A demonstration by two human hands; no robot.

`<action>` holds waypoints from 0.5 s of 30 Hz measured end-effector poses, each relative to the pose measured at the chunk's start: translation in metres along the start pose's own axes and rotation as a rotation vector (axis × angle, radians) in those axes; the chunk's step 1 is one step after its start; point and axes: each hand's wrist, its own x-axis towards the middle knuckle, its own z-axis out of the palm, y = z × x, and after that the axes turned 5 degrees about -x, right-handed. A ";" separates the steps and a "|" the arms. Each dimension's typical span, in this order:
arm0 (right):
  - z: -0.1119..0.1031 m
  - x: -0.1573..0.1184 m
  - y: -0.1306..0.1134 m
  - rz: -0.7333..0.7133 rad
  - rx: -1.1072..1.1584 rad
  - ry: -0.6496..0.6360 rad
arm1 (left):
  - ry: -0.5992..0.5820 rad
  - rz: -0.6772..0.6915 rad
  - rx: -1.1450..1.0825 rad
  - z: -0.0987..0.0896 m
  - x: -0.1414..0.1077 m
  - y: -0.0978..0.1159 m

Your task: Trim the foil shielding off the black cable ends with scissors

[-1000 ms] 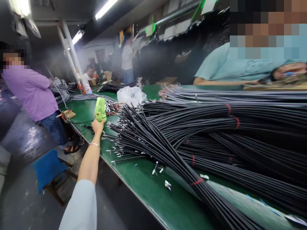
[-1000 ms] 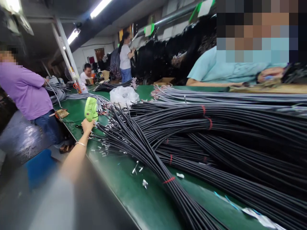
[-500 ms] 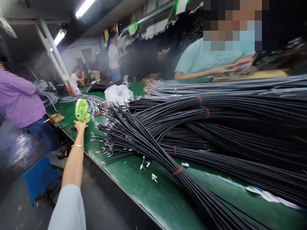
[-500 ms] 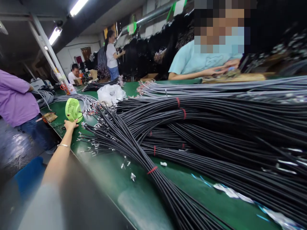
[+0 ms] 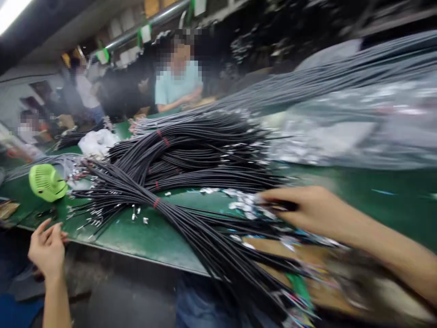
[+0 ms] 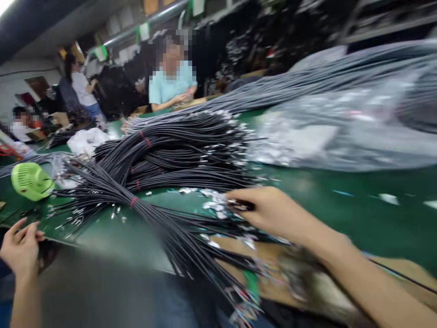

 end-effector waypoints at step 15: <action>-0.031 0.010 -0.001 0.298 -0.092 -0.008 | -1.286 0.613 -0.171 0.129 -0.173 0.131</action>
